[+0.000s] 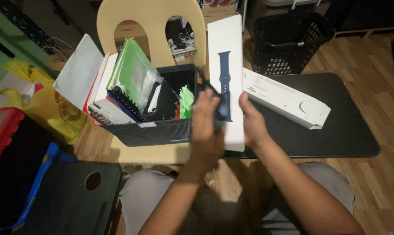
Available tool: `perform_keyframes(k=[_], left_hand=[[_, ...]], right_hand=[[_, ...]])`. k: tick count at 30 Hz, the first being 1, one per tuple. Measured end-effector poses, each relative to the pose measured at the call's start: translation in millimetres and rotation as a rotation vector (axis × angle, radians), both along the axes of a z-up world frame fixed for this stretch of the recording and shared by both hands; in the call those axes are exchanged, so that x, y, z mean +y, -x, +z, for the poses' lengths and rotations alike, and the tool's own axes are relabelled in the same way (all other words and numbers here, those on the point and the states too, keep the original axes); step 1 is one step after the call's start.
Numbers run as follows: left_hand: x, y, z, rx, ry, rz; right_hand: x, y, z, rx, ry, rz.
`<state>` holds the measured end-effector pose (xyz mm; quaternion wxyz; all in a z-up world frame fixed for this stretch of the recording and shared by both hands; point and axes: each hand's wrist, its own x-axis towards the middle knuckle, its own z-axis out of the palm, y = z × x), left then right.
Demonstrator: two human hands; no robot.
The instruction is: The person opens a white product box and uses a dark cloth to wipe the exterior and interior surfaces. They repeatedly rub the box's sides and inner compartments, then place the cloth back into the box.
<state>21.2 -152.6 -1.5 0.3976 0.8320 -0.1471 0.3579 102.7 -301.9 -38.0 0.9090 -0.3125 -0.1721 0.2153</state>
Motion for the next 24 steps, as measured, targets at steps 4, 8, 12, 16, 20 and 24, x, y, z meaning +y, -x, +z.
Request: perform_keyframes(k=[4,8,12,16,20,24], left_hand=[[-19.3,1.5,-3.1,0.138,-0.22,-0.04],[-28.0,4.7,-6.9,0.135,-0.342,-0.081],[-24.2,7.5,-1.1,0.115,-0.372,-0.171],[-18.9,1.9,8.6,0.093,-0.399,-0.157],[-16.0,-8.1,15.2,0.081,-0.374,-0.108],[-11.7,-20.2,18.3,0.077,-0.355,-0.08]], right_hand=[[0.3,-8.5,-19.2,0.144,0.101,-0.191],[-11.0,-7.1,-7.8,0.279,-0.011,-0.061],[-13.1,-6.1,1.0,0.257,-0.187,0.035],[-14.7,-11.4,-6.5,0.237,-0.213,0.14],[-11.0,-12.9,-17.9,0.189,-0.084,-0.044],[-11.2,-13.2,-20.2,0.11,0.233,-0.202]])
